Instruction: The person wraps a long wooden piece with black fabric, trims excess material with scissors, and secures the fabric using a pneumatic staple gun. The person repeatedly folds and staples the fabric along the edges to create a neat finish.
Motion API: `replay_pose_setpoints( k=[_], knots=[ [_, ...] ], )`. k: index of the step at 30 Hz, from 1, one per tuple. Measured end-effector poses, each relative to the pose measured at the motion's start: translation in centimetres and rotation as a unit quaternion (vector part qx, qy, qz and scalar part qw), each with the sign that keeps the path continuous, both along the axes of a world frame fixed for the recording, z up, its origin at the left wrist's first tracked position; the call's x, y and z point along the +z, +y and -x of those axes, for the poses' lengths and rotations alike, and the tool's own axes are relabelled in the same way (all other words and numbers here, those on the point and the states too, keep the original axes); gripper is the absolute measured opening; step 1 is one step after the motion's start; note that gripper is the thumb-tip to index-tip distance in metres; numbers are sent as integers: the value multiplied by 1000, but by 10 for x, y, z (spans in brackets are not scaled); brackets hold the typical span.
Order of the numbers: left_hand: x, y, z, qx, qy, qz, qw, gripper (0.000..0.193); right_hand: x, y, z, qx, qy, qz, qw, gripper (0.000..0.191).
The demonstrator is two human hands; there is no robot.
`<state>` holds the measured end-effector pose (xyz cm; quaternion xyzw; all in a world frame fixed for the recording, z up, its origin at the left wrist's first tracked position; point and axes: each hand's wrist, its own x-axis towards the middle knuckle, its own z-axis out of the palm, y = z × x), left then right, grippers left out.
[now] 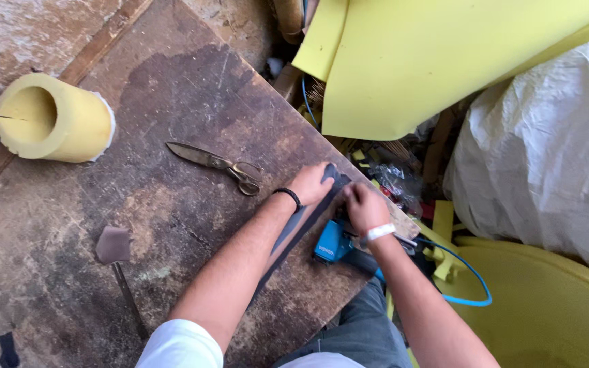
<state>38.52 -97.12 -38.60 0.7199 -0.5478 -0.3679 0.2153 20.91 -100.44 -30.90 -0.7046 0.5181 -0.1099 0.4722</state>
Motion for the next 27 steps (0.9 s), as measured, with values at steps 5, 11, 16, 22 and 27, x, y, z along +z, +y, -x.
replay_pose_setpoints(
  k=[5,11,16,22,27],
  knots=[
    [8,-2,3,59,-18,-64,996,42,26,60,60,118,124,98,980,74],
    [18,-3,1,89,21,-28,995,41,11,76,61,160,152,42,974,89],
    [21,-4,-2,90,26,-26,995,40,20,40,68,87,108,-85,987,58],
    [31,-2,-1,93,11,-46,995,40,39,-2,59,-69,-14,-155,985,21],
    [38,-4,0,101,6,-56,993,37,39,-25,35,-32,32,-134,990,23]
  ],
)
